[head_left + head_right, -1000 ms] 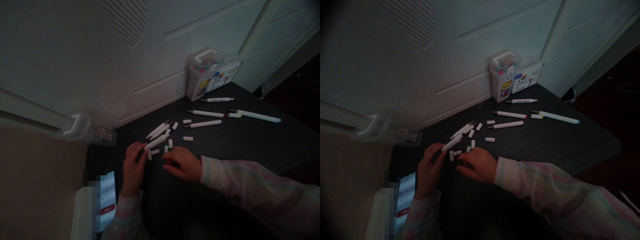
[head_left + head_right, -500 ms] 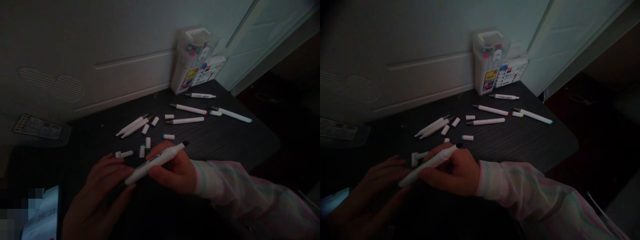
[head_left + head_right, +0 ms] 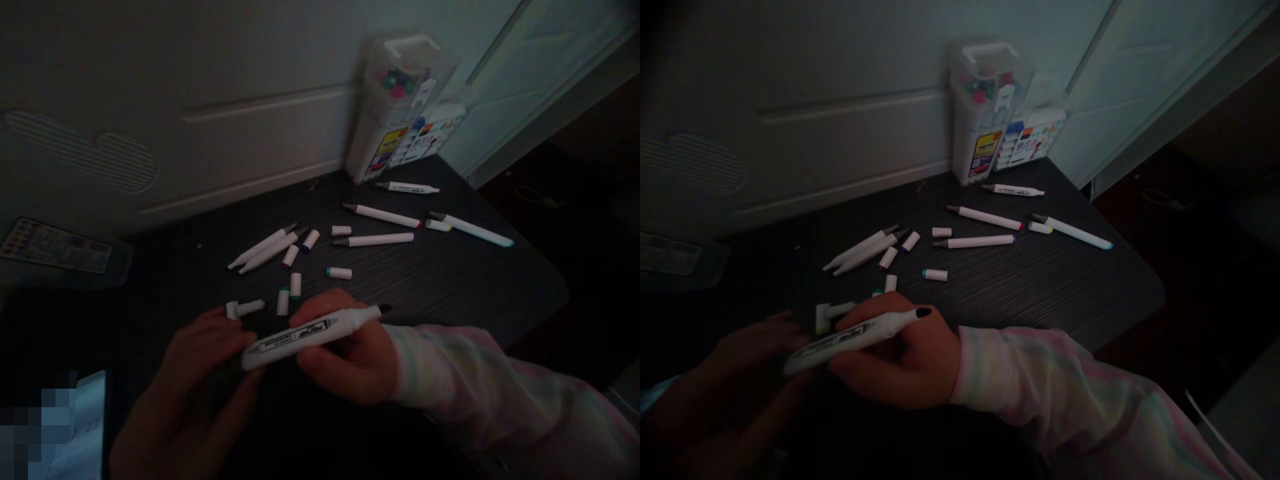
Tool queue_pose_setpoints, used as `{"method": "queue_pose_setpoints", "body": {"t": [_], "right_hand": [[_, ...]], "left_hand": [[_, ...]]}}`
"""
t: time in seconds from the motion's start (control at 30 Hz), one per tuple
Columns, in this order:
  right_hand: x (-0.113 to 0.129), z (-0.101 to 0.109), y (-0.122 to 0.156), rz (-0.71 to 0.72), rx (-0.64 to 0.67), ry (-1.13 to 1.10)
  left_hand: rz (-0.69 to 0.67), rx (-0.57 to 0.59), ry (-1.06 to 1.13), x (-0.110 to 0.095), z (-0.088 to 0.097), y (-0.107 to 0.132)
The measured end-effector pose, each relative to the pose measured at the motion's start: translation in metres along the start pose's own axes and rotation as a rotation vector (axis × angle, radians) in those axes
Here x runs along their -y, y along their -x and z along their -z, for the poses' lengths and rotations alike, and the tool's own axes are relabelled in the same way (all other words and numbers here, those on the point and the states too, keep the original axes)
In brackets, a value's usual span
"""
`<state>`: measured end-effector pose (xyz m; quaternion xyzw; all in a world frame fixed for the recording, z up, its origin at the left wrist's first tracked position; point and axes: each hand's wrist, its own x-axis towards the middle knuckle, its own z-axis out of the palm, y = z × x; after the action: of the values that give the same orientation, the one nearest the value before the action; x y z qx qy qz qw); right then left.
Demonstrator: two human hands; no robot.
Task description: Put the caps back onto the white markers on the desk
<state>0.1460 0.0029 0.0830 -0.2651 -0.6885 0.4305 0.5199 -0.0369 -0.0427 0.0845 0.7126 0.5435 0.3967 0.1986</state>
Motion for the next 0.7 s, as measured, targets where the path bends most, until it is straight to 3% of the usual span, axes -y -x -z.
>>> {"method": "queue_pose_setpoints", "body": {"t": [0.2,0.57,0.7], "right_hand": [[-0.001,0.001,0.003,0.005,0.034,0.103],[-0.002,-0.009,0.009,0.066,0.048,0.098],[-0.005,-0.009,0.007,0.132,0.149,0.094]], "left_hand": [[-0.006,-0.062,0.009,-0.002,-0.002,0.0],[-0.176,0.028,-0.023,-0.005,-0.006,-0.003],[-0.223,0.044,0.0,-0.005,-0.007,-0.003]]}}
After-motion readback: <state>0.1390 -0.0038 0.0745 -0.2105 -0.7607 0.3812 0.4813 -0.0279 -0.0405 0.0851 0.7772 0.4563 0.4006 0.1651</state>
